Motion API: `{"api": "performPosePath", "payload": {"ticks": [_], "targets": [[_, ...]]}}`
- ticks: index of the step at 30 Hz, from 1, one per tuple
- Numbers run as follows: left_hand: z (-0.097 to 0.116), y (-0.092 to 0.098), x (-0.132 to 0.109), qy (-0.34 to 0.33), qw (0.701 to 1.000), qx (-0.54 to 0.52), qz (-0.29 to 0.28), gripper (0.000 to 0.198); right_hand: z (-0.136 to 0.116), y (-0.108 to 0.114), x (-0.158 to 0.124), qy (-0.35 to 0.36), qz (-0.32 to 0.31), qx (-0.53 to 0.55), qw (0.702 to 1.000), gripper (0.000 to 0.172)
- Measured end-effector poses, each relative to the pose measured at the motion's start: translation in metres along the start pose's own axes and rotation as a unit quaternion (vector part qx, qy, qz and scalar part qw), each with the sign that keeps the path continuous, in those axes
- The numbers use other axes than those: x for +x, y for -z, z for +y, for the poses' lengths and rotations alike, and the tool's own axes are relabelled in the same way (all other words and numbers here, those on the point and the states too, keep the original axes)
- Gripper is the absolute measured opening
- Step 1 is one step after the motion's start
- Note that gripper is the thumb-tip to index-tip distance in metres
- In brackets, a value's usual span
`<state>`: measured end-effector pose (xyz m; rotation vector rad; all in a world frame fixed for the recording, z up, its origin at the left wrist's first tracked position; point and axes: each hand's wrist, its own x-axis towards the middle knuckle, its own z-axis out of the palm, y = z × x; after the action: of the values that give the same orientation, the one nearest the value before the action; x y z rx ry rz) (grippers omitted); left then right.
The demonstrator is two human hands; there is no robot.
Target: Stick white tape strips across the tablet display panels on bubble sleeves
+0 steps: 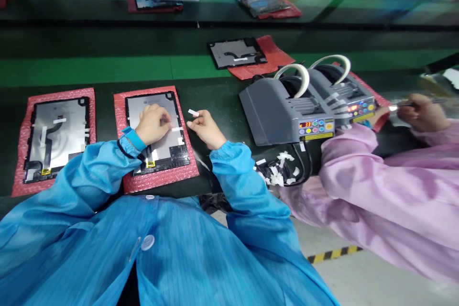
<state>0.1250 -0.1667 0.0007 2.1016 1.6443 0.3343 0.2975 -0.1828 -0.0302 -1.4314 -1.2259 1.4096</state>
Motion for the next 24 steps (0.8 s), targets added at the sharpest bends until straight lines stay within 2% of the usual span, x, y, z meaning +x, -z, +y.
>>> {"api": "performPosePath", "payload": {"ticks": [5, 8, 10, 15, 19, 24], "targets": [[-0.007, 0.011, 0.011, -0.101, 0.992, -0.071, -0.004, 0.016, -0.018, -0.003, -0.014, 0.064, -0.095, -0.001, 0.993, 0.029], [-0.008, 0.011, 0.012, -0.122, 0.990, -0.067, -0.024, 0.016, -0.023, -0.006, -0.017, 0.062, -0.112, -0.036, 0.991, 0.023], [-0.008, 0.010, 0.013, -0.115, 0.991, -0.056, -0.030, 0.016, -0.023, -0.006, -0.016, 0.054, -0.093, -0.072, 0.992, 0.019], [-0.009, 0.006, 0.013, -0.084, 0.995, -0.054, -0.030, 0.017, -0.022, -0.008, -0.008, 0.062, 0.013, -0.128, 0.990, 0.012], [-0.007, 0.005, 0.010, -0.055, 0.996, -0.048, -0.045, 0.019, -0.022, -0.013, -0.001, 0.056, 0.000, -0.155, 0.986, 0.014], [0.000, 0.001, 0.005, 0.000, 0.999, 0.040, -0.029, 0.022, -0.010, -0.012, 0.011, 0.095, 0.021, -0.233, 0.968, 0.012]]}}
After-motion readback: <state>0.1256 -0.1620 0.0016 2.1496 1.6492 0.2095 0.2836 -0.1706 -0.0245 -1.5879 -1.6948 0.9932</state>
